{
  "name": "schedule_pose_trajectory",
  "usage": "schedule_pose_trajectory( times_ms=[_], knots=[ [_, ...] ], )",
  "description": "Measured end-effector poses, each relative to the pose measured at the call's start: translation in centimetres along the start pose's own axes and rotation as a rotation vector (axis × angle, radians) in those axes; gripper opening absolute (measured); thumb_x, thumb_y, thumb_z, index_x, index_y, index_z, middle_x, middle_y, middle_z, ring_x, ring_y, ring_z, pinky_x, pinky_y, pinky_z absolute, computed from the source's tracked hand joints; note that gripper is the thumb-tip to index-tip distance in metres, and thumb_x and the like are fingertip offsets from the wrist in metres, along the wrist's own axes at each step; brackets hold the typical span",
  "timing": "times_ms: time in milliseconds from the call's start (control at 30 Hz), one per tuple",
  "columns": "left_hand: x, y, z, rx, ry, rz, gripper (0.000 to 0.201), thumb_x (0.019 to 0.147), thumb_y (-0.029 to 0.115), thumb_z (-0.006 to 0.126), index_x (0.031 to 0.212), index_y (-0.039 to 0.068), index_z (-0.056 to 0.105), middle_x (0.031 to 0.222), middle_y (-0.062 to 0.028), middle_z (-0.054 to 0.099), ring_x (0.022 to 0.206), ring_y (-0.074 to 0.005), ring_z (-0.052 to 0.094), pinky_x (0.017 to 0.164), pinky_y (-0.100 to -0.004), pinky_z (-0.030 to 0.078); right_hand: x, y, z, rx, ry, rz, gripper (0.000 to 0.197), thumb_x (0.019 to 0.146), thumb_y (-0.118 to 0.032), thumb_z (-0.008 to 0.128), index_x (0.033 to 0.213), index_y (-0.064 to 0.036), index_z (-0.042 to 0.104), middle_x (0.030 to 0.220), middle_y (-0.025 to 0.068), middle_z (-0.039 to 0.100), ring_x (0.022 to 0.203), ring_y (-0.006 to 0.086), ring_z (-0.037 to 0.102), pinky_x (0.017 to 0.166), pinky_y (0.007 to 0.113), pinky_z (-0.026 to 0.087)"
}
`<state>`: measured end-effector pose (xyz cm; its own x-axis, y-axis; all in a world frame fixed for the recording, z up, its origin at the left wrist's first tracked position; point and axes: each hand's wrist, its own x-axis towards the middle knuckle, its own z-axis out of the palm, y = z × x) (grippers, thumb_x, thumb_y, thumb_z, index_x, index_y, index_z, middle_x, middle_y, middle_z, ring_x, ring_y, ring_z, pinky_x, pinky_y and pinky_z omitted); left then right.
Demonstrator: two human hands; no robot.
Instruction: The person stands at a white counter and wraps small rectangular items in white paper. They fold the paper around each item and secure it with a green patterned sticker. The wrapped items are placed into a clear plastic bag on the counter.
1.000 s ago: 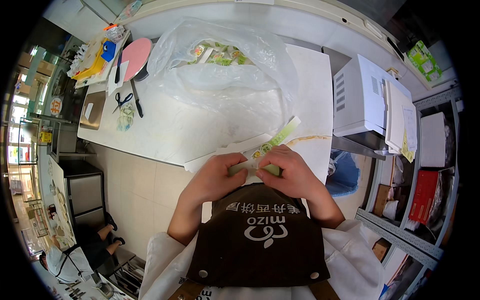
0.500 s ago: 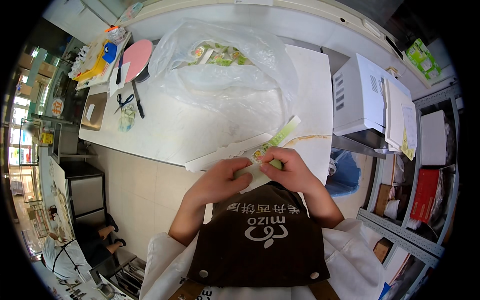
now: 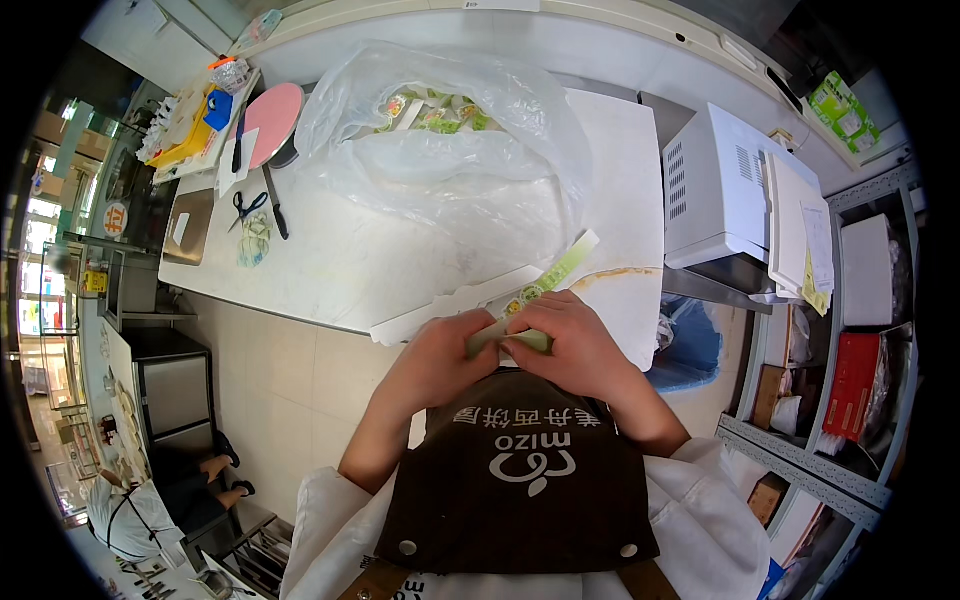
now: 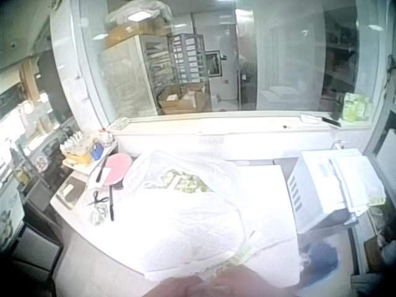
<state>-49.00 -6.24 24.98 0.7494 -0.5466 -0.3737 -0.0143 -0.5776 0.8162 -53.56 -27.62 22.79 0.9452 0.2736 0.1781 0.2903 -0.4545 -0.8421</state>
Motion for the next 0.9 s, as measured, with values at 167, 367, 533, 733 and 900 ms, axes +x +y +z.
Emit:
schedule_pose_trajectory(
  times_ms=[167, 367, 533, 733, 900],
  knots=[
    [-0.1, 0.3, -0.2, -0.024, -0.034, -0.010, 0.013, 0.091, 0.012, 0.068, 0.096, 0.001, 0.066, 0.072, -0.0073, 0.060, 0.067, -0.0101, 0.049, 0.061, -0.0311, 0.044, -0.2, 0.1, -0.1, 0.088, -0.002, 0.011, 0.014, 0.085, -0.010, 0.078, 0.093, -0.0059, 0.067, 0.086, 0.0104, 0.068, 0.084, 0.0326, 0.064, 0.081, 0.039, 0.050],
    [0.3, -0.8, -0.7, -0.237, -0.154, 0.006, 0.020, 0.093, 0.017, 0.067, 0.104, 0.000, 0.066, 0.073, -0.0120, 0.062, 0.065, -0.0164, 0.053, 0.062, -0.0339, 0.045, -0.3, 0.3, -0.4, 0.215, -0.051, 0.035, 0.010, 0.088, -0.010, 0.077, 0.094, -0.0060, 0.069, 0.087, 0.0096, 0.069, 0.084, 0.0290, 0.065, 0.078, 0.037, 0.050],
    [-0.4, 0.4, -1.2, -0.046, -0.108, 0.059, 0.028, 0.091, 0.022, 0.071, 0.110, 0.002, 0.067, 0.080, -0.0132, 0.067, 0.071, -0.0236, 0.063, 0.067, -0.0361, 0.050, -0.2, 0.0, -0.5, 0.240, -0.038, 0.156, 0.013, 0.092, -0.015, 0.074, 0.094, -0.0037, 0.068, 0.086, 0.0118, 0.067, 0.083, 0.0296, 0.064, 0.076, 0.038, 0.049],
    [-0.7, 1.5, -0.1, 0.298, 0.118, 0.356, 0.051, 0.082, 0.031, 0.082, 0.124, 0.009, 0.064, 0.096, -0.0138, 0.073, 0.087, -0.0363, 0.071, 0.076, -0.0430, 0.056, -0.2, -0.6, -0.6, 0.390, -0.004, 0.378, 0.011, 0.096, -0.011, 0.072, 0.095, -0.0031, 0.065, 0.082, 0.0021, 0.065, 0.076, 0.0089, 0.056, 0.068, 0.026, 0.045],
    [-0.8, 1.4, 0.2, 0.330, 0.094, 0.296, 0.056, 0.078, 0.032, 0.087, 0.124, 0.010, 0.065, 0.097, -0.0138, 0.073, 0.087, -0.0361, 0.071, 0.074, -0.0428, 0.057, -0.6, 0.6, 0.7, 0.392, 0.135, 0.274, 0.013, 0.096, -0.007, 0.072, 0.098, -0.0026, 0.060, 0.080, -0.0007, 0.063, 0.074, 0.0052, 0.053, 0.067, 0.023, 0.044]
  ],
)
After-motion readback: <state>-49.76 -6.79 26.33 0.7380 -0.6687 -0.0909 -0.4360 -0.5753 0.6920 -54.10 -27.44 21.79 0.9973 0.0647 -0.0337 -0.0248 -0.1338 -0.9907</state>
